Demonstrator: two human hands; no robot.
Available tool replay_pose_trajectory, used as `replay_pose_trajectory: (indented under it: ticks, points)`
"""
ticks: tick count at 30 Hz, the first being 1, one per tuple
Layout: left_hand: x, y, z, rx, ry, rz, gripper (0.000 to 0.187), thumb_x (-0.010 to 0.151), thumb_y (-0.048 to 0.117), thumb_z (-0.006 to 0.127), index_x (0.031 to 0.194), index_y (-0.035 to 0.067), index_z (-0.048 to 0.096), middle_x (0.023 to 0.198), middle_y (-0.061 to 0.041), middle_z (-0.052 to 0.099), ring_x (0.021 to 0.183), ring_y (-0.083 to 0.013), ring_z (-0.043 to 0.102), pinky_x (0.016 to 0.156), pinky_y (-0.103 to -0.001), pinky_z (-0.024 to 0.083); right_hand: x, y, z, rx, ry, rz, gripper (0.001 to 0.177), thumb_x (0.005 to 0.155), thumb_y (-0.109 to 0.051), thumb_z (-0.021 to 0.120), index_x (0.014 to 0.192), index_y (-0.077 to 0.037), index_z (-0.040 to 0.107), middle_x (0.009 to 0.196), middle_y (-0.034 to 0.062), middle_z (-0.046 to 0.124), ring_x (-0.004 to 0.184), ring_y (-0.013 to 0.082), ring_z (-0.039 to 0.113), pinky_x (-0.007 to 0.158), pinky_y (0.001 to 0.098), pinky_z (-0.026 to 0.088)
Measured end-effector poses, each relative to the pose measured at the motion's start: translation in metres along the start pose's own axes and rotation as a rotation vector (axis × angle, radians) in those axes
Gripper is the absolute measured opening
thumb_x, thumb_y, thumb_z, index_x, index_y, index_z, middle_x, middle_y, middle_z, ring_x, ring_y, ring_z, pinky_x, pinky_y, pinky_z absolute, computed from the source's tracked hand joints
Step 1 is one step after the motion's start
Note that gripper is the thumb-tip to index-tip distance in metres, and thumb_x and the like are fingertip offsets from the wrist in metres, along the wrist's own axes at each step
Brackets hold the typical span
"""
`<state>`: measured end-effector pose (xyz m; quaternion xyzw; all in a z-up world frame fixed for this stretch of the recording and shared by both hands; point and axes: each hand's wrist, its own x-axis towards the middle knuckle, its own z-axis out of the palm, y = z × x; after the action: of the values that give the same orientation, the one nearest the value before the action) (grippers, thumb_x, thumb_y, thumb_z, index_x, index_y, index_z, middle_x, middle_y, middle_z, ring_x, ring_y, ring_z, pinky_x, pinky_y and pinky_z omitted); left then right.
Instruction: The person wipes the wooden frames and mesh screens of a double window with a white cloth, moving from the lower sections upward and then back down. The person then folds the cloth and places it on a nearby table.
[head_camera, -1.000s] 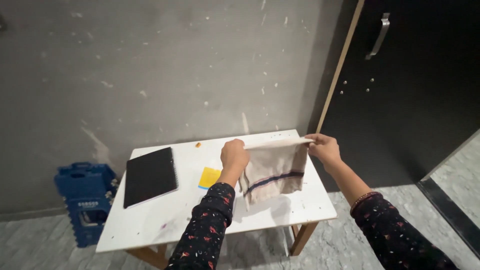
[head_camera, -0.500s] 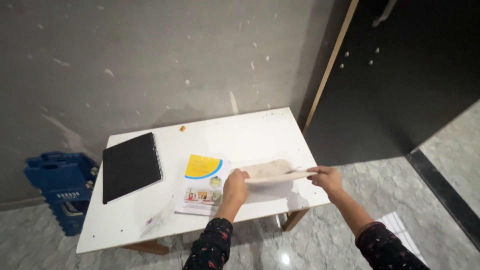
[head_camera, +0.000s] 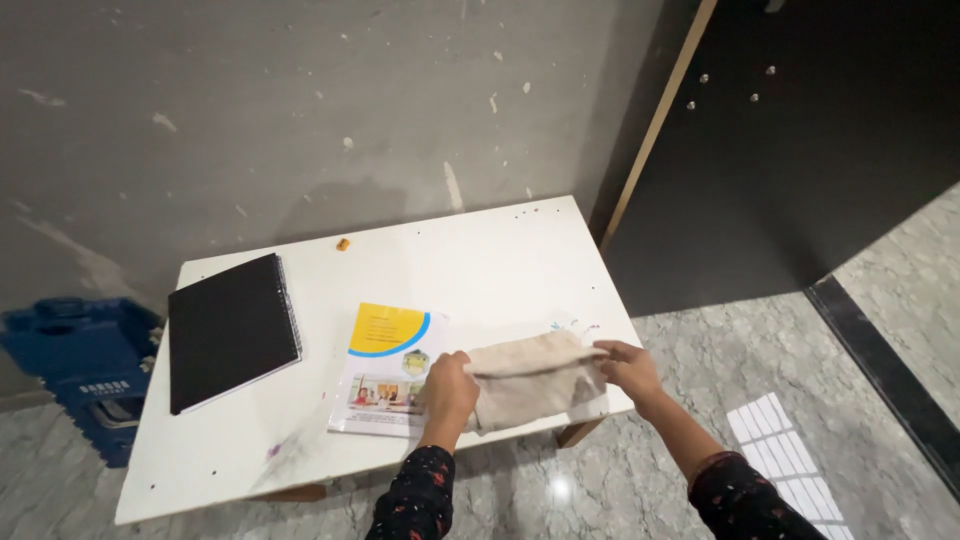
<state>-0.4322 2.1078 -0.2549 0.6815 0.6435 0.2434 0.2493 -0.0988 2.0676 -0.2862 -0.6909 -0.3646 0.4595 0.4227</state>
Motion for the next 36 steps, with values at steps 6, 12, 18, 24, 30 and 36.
replay_pose_trajectory:
  ticks: [6,12,18,24,30,36]
  points:
    - [0.024,-0.01,0.047,0.132,-0.137,0.074,0.075,0.078,0.004,0.07,0.149,0.008,0.046,0.157,-0.023,0.036,0.135,-0.0411,0.045,0.112,-0.044,0.041,0.039,0.005,0.035,-0.324,-0.136,-0.069,0.085,0.074,0.0,0.072,0.152,-0.019,0.045,0.144,0.0117,0.059,0.127,0.0285,0.061,0.103,0.0362,0.054]
    - [0.006,-0.034,0.109,0.312,-0.614,-0.012,0.085,0.084,0.031,0.075,0.158,0.025,0.033,0.17,-0.009,0.02,0.153,-0.0337,0.027,0.12,-0.055,0.033,0.018,-0.002,0.078,-1.053,-0.379,-0.139,0.075,0.076,-0.029,0.086,0.143,-0.017,0.054,0.155,0.0156,0.045,0.141,0.0344,0.048,0.116,0.0391,0.044]
    - [0.014,-0.042,0.11,0.353,-0.751,-0.038,0.088,0.084,0.039,0.075,0.159,0.028,0.031,0.173,-0.006,0.008,0.158,-0.0339,0.015,0.12,-0.053,0.035,0.038,0.055,0.079,-1.264,-0.451,-0.426,0.066,0.081,-0.028,0.076,0.142,-0.014,0.055,0.151,0.0282,0.039,0.143,0.047,0.035,0.11,0.05,0.041]
    - [0.05,-0.011,0.101,0.36,-0.787,-0.218,0.074,0.081,0.045,0.07,0.149,0.02,0.054,0.152,-0.008,0.058,0.139,-0.027,0.055,0.114,-0.04,0.047,0.079,0.03,0.033,-1.124,-0.706,-0.353,0.053,0.089,-0.034,0.069,0.137,-0.011,0.064,0.135,0.0159,0.067,0.127,0.0338,0.061,0.107,0.0429,0.049]
    - [0.107,0.07,0.126,0.303,-0.752,0.137,0.079,0.083,0.049,0.074,0.148,0.01,0.052,0.149,-0.014,0.055,0.137,-0.0302,0.053,0.114,-0.038,0.045,0.069,-0.041,-0.047,-0.84,-0.389,-0.201,0.055,0.081,-0.028,0.079,0.132,-0.012,0.068,0.134,0.0113,0.068,0.126,0.0289,0.062,0.11,0.0381,0.047]
    - [0.122,0.213,0.137,0.215,-0.814,0.35,0.078,0.082,0.048,0.075,0.147,0.01,0.054,0.149,-0.016,0.054,0.139,-0.0314,0.051,0.115,-0.04,0.042,0.042,-0.089,-0.124,-0.796,-0.171,-0.212,0.049,0.082,-0.027,0.076,0.128,-0.011,0.071,0.133,0.0109,0.069,0.125,0.0297,0.063,0.109,0.0395,0.047]
